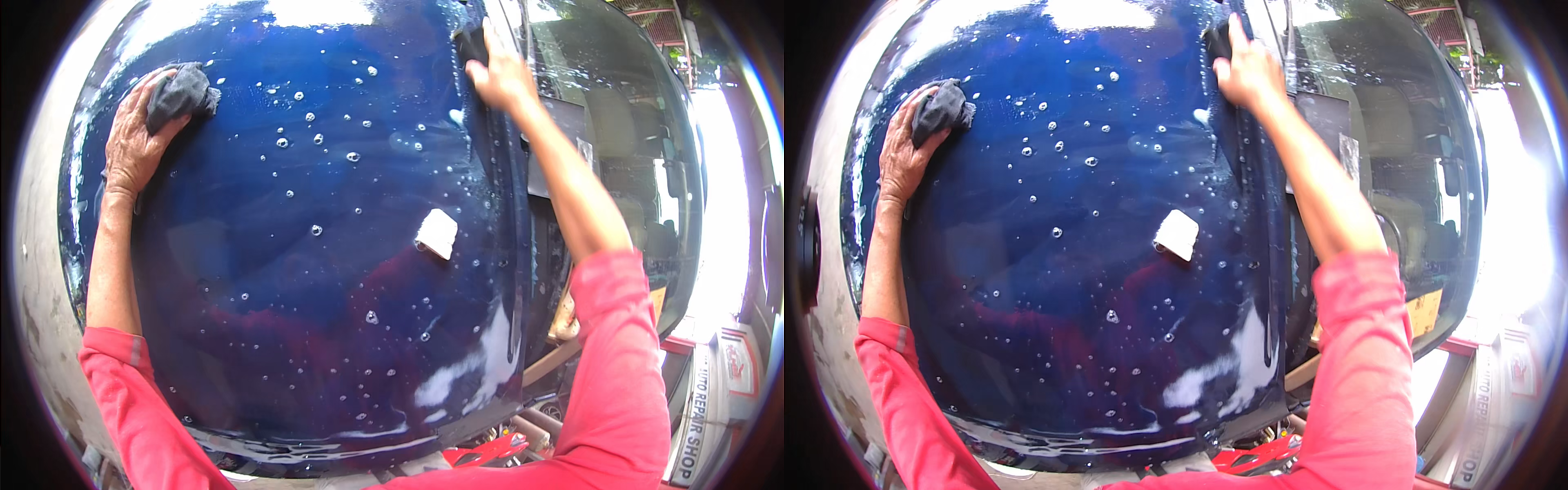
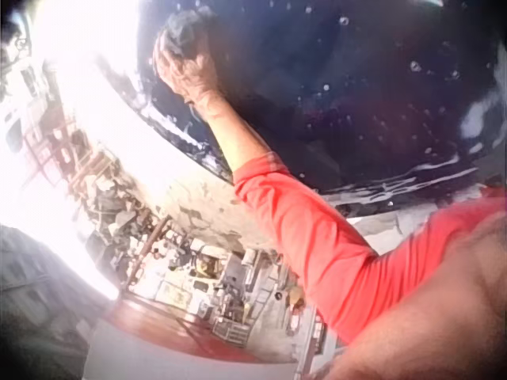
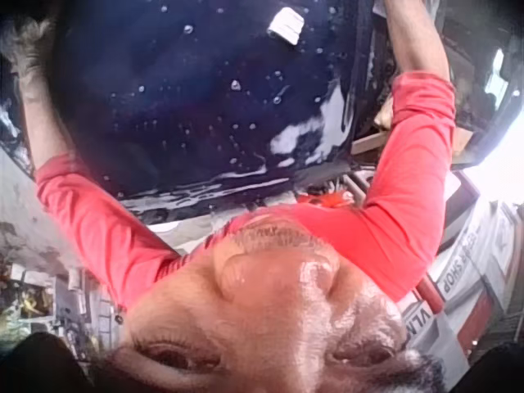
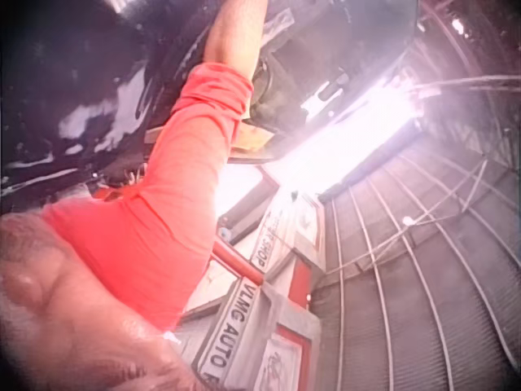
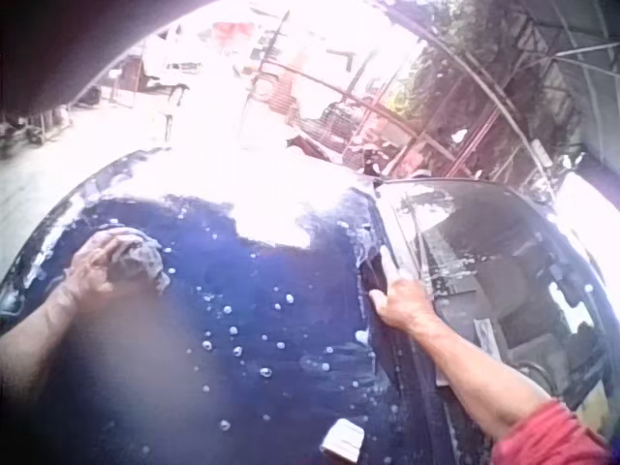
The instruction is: The person sands the hood of a blue car using a sanding block and a cloth, repeatedly dipping the block into a bucket of water and wiping the surface. The person works across different areas of the hood, occasionally switching hands and adjusting the sanding block.
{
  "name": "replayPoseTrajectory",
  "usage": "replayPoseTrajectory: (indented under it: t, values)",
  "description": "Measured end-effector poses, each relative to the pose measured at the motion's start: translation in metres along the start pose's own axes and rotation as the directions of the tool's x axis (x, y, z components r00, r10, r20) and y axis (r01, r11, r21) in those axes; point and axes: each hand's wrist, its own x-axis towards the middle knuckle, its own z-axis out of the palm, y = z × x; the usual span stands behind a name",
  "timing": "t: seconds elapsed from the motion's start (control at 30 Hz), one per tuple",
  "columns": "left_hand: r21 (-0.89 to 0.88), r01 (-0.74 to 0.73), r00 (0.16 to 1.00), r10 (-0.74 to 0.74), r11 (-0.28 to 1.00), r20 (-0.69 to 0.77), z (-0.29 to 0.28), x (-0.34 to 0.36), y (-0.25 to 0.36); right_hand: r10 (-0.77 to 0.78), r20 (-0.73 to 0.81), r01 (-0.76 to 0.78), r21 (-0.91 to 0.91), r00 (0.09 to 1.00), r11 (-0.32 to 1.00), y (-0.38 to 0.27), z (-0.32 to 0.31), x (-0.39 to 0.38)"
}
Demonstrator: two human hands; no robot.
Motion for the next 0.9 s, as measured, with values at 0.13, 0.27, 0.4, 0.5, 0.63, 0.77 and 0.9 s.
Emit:
replayPoseTrajectory:
  t: [0.13, 0.27, 0.4, 0.5, 0.63, 0.77, 0.9]
  values:
    - [0.020, 0.022, 1.000, -0.022, 1.000, 0.010, 0.000, 0.001, 0.001, 0.009, 0.177, -0.032, 0.126, 0.984, 0.992, 0.009, -0.012, -0.095]
    - [-0.009, -0.008, 1.000, 0.008, 1.000, -0.023, 0.002, 0.003, 0.000, 0.072, -0.077, -0.069, 0.031, 0.994, 0.997, 0.002, 0.017, 0.028]
    - [0.013, -0.023, 1.000, 0.024, 1.000, -0.019, 0.004, 0.002, -0.002, 0.107, 0.065, -0.101, -0.090, 0.992, 0.991, -0.011, 0.012, 0.051]
    - [-0.006, -0.033, 0.999, 0.033, 0.999, -0.032, 0.005, 0.002, -0.003, -0.069, -0.020, 0.070, 0.045, 0.997, 0.997, -0.002, -0.011, -0.091]
    - [0.015, -0.006, 0.999, 0.007, 1.000, -0.045, 0.004, 0.002, -0.003, -0.167, 0.118, 0.149, 0.150, 0.979, 0.978, 0.011, -0.023, -0.168]
    - [-0.006, 0.000, 1.000, 0.000, 1.000, -0.014, 0.003, 0.002, -0.002, -0.006, -0.087, 0.002, -0.047, 0.996, 0.999, 0.011, 0.015, 0.016]
    - [0.080, 0.048, 0.999, -0.049, 0.996, 0.012, 0.000, 0.001, -0.001, 0.072, -0.004, -0.072, 0.005, 0.997, 0.997, 0.003, 0.015, 0.065]
